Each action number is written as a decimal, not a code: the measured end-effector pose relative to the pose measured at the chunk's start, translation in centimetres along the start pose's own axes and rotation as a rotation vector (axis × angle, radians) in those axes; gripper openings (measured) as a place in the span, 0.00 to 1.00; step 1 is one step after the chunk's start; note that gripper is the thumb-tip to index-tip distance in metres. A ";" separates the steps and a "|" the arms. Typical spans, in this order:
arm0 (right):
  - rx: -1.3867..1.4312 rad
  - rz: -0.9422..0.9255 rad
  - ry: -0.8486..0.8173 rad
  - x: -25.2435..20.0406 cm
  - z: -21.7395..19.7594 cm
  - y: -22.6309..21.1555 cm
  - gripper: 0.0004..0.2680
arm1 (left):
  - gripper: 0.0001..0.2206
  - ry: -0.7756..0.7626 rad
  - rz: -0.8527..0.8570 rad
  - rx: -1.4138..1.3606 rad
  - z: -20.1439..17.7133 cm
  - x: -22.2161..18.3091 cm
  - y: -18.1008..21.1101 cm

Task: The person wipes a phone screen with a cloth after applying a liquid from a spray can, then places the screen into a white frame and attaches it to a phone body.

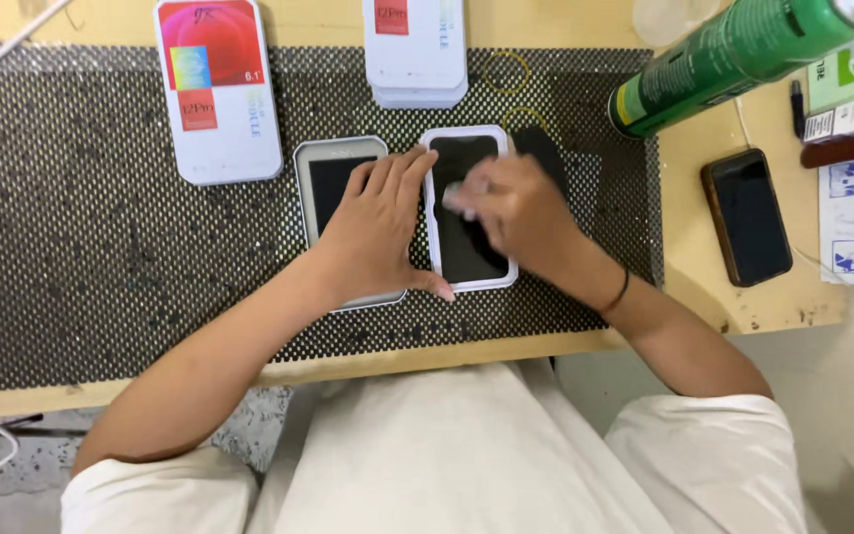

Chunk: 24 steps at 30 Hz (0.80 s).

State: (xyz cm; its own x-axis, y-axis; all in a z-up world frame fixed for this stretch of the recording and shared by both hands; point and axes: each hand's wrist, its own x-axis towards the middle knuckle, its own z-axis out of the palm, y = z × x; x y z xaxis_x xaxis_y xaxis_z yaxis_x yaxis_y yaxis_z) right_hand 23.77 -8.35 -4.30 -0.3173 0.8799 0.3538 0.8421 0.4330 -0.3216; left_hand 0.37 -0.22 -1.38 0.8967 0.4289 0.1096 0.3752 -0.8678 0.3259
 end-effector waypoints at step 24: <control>0.015 -0.025 0.018 3.0 0.9 3.7 0.03 | 0.70 -0.010 0.008 0.018 -0.7 0.2 0.0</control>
State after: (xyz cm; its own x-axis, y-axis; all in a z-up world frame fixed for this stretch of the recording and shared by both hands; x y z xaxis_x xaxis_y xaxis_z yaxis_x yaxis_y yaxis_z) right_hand 25.52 -3.87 -5.25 -0.3307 0.8650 0.3774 0.8272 0.4581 -0.3252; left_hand 0.42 0.04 -0.67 0.9021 0.4192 0.1028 0.3718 -0.8757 0.3082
